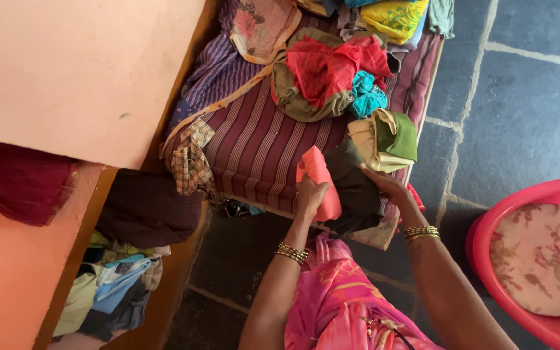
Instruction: The person folds various colorful garments by hand on a bed and places them on a nearby shelf. The person handles shirts and other clothing items one at a time, folding them neatly and stacking them.
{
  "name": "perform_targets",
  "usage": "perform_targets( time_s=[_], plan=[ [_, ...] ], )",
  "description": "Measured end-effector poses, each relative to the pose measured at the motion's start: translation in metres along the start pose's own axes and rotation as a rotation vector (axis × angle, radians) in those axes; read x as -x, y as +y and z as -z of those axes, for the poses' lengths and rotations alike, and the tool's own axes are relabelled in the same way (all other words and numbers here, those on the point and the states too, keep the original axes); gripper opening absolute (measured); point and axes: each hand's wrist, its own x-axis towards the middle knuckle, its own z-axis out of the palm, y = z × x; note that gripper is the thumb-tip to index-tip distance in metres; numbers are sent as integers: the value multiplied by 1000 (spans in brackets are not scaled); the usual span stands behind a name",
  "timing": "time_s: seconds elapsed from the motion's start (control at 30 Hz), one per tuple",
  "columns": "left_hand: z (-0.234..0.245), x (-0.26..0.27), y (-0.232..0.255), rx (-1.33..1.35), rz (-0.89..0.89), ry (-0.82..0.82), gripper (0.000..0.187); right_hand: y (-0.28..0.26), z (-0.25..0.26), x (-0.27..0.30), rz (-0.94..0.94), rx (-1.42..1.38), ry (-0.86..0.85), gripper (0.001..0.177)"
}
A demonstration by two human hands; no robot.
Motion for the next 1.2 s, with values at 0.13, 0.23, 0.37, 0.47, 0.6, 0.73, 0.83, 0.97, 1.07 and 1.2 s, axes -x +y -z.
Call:
perform_targets(
  time_s=[0.13,0.23,0.37,0.47,0.6,0.73,0.83,0.97,1.07,1.2],
  plan=[
    [10,10,-1,77,157,-36,81,-8,-24,3,-126,-168,-219,81],
    [-4,6,-16,140,35,16,87,-8,-32,10,-135,-283,-264,70],
    [-33,-18,-43,23,-45,113,92,-13,-45,27,-25,-313,-272,55],
    [-32,-34,-59,178,83,24,91,-21,-54,39,-33,-272,-200,43],
    [6,-34,-69,491,-143,-23,76,-29,-67,48,26,-341,-319,34],
    [58,-18,-69,676,-168,17,71,-34,-85,45,29,-368,-359,32],
    [106,-4,-77,713,-144,33,60,-32,-108,39,99,-337,-390,32],
    [170,16,-98,909,-139,-4,53,-19,-154,33,137,-351,-400,30],
    [219,36,-122,947,-141,78,48,-12,-190,31,105,-382,-498,32],
    [296,72,-163,1151,-140,114,41,-8,-243,41,5,-486,-600,33]
  ],
)
